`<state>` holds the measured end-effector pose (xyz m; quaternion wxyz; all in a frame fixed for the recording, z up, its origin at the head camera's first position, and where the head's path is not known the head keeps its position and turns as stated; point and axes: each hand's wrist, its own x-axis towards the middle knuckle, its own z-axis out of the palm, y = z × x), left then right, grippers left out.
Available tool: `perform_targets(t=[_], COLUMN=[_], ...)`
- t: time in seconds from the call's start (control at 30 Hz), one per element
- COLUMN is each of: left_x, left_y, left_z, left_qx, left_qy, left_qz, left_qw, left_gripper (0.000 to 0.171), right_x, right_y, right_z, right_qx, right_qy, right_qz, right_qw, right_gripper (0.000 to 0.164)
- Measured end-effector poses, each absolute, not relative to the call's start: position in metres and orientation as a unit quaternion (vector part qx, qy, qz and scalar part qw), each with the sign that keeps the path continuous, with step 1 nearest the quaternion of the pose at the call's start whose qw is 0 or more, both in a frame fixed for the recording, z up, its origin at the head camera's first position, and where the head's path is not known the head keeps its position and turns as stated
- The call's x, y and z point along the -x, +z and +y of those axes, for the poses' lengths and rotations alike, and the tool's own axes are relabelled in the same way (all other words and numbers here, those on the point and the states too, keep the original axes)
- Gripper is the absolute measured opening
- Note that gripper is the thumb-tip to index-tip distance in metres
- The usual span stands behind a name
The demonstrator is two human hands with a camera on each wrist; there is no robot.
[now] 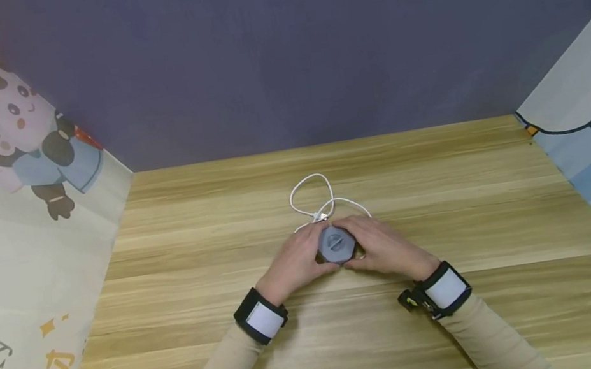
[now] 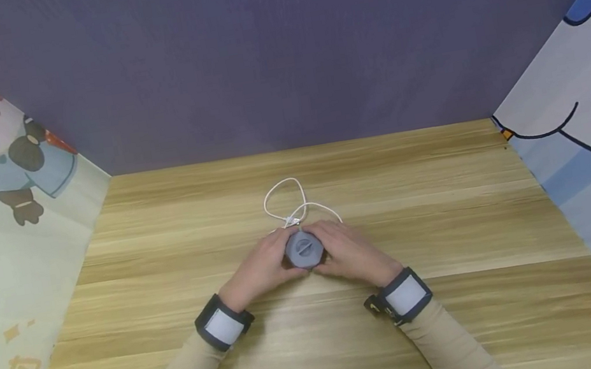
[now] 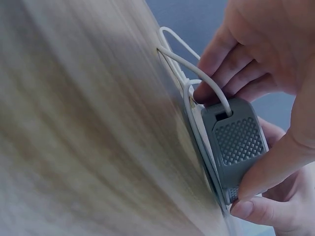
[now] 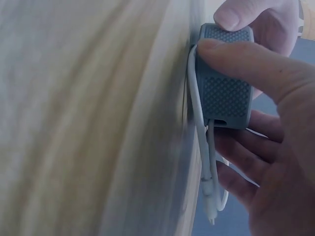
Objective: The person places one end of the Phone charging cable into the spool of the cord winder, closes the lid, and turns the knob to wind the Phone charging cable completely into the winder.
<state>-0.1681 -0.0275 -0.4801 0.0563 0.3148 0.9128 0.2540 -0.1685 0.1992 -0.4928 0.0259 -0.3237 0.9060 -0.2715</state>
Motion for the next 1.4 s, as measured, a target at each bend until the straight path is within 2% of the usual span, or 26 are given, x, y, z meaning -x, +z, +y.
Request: perform_targets(t=[0.97,1.3,1.4], left_x=[0.169,0.174,0.176], left_y=[-0.48,-0.475,-0.47], left_z=[-0.026,-0.033,-0.036], left_qx=[-0.307,-0.286,-0.269], left_qy=[0.265,0.368,0.415], left_qz=[0.911,0.881,0.863], left_qw=[0.078,0.083,0.103], left_gripper=[0.088,0.092,0.091], right_x=[0.166,0.167,0.168], right_y=[-0.494,-0.482,-0.477], right_z=[0.199,0.2,0.202], right_qx=[0.317,0.304,0.315], right_qy=[-0.291,-0.335,-0.338], right_qz=[0.901,0.892,0.886], right_qw=[0.049,-0.004,-0.03], right_gripper=[0.086,0.087,0.086])
